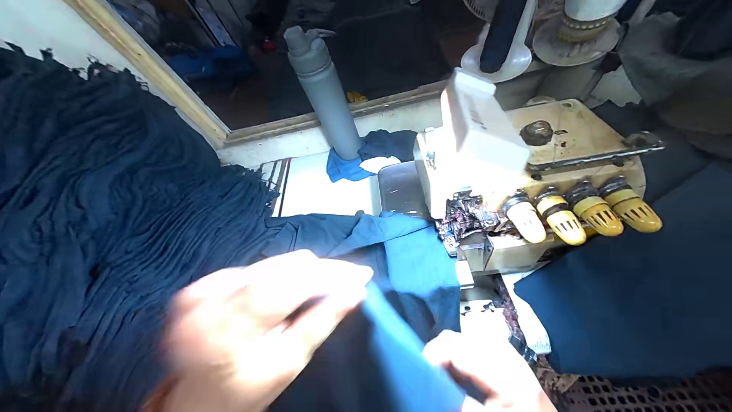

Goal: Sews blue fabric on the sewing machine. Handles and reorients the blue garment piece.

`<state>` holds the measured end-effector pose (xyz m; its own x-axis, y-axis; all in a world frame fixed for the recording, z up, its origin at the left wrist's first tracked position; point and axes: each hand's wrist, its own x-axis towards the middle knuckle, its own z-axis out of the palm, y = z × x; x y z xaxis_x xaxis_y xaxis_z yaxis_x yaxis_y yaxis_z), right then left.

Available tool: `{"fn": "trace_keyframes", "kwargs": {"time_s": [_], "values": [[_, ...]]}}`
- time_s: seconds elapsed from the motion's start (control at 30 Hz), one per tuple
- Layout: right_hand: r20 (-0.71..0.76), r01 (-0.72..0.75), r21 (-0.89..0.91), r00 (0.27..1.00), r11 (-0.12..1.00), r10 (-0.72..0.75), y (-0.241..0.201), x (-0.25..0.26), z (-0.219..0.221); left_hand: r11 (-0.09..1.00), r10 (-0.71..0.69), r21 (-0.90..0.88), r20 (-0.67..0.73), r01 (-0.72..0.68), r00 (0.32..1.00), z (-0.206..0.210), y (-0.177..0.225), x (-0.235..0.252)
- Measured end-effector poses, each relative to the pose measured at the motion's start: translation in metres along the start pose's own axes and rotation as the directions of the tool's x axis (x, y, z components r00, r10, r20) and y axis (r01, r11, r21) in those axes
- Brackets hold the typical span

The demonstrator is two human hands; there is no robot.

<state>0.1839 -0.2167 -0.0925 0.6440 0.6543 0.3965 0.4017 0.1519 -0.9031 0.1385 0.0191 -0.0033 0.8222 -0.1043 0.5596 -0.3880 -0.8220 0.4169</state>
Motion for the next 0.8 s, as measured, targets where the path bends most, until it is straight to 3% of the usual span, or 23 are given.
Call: {"fn": "trace_keyframes", "kwargs": {"time_s": [0.03,0.1,0.17,0.53,0.7,0.8], "values": [[-0.097,-0.168,-0.026,0.982,0.985,0.165,0.019,-0.005,0.003,0.995,0.015,0.103,0.0,-0.015,1.0,0.031,-0.016,0.008],[-0.198,-0.462,-0.09,0.877,0.882,0.439,0.05,-0.015,0.006,0.975,-0.047,0.223,0.196,0.002,0.98,0.076,-0.038,0.011],[-0.167,-0.554,-0.099,0.828,0.827,0.535,0.064,-0.024,0.002,0.978,-0.081,0.206,0.269,0.024,0.96,0.103,-0.046,0.008],[-0.262,-0.37,0.058,0.89,0.927,0.372,0.069,-0.03,0.005,0.997,-0.066,0.044,0.139,0.061,0.988,0.134,-0.037,-0.001],[-0.417,-0.201,-0.164,0.901,0.966,0.117,0.084,-0.037,0.013,0.964,-0.098,-0.242,0.076,0.114,0.992,0.137,-0.038,0.002],[-0.5,-0.162,-0.155,0.864,0.975,0.064,0.093,-0.033,0.016,0.93,-0.102,-0.342,0.118,0.137,0.988,0.131,-0.038,0.016]]}}
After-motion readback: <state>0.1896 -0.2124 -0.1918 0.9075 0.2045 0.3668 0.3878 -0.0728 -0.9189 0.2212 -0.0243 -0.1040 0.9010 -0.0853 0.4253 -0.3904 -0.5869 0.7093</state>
